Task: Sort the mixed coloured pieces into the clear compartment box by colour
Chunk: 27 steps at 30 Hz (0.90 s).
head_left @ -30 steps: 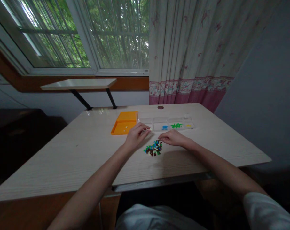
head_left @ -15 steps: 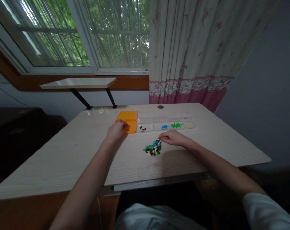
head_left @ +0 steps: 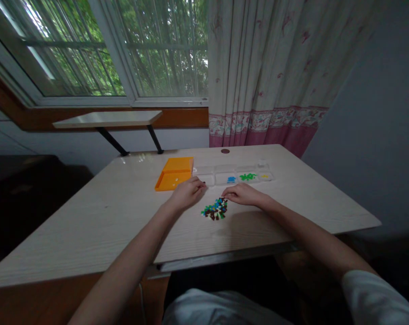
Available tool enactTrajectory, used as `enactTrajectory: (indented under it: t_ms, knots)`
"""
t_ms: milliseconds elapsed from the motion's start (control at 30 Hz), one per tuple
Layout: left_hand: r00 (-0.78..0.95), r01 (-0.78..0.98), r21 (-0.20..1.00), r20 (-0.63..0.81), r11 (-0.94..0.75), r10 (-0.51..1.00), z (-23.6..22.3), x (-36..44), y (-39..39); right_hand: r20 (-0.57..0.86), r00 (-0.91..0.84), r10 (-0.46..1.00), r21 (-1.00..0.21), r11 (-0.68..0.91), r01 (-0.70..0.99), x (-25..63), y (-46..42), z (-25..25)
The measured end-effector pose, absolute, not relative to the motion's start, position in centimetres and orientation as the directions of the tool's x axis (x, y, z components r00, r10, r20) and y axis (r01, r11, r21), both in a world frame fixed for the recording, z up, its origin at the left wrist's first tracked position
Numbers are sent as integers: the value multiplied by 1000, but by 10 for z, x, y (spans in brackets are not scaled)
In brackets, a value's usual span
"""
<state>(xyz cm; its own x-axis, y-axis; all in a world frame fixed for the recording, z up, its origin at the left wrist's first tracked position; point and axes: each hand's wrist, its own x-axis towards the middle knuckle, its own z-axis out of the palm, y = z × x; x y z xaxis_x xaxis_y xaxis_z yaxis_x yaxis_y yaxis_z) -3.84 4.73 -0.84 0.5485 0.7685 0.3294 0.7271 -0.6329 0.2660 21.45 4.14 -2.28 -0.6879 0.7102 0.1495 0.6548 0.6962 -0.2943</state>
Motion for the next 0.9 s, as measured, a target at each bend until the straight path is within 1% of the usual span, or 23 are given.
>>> enactTrajectory:
  t_ms: [133, 233, 400, 600, 700, 800, 900]
  knots:
    - [685, 618, 253, 292, -744, 668, -15, -22, 41, 127, -680, 722, -288, 683, 671, 211, 40, -21]
    - [737, 563, 262, 270, -783, 620, -18, -16, 41, 135, -668, 732, -270, 676, 686, 209, 41, -23]
    - [753, 559, 264, 235, -786, 614, -21, -13, 42, 165, -655, 737, -255, 674, 694, 206, 44, -30]
    - [751, 542, 289, 255, -789, 609, -25, -14, 44, 191, -634, 749, -300, 660, 689, 204, 45, -31]
    - [718, 556, 294, 302, -777, 627, -24, -14, 43, 224, -594, 772, -416, 627, 659, 203, 45, -32]
    - [656, 582, 300, 375, -755, 655, -21, -13, 41, 242, -538, 808, -593, 561, 577, 199, 45, -34]
    - [603, 581, 308, 458, -753, 653, -19, -11, 39, 234, -475, 848, -756, 466, 460, 194, 47, -38]
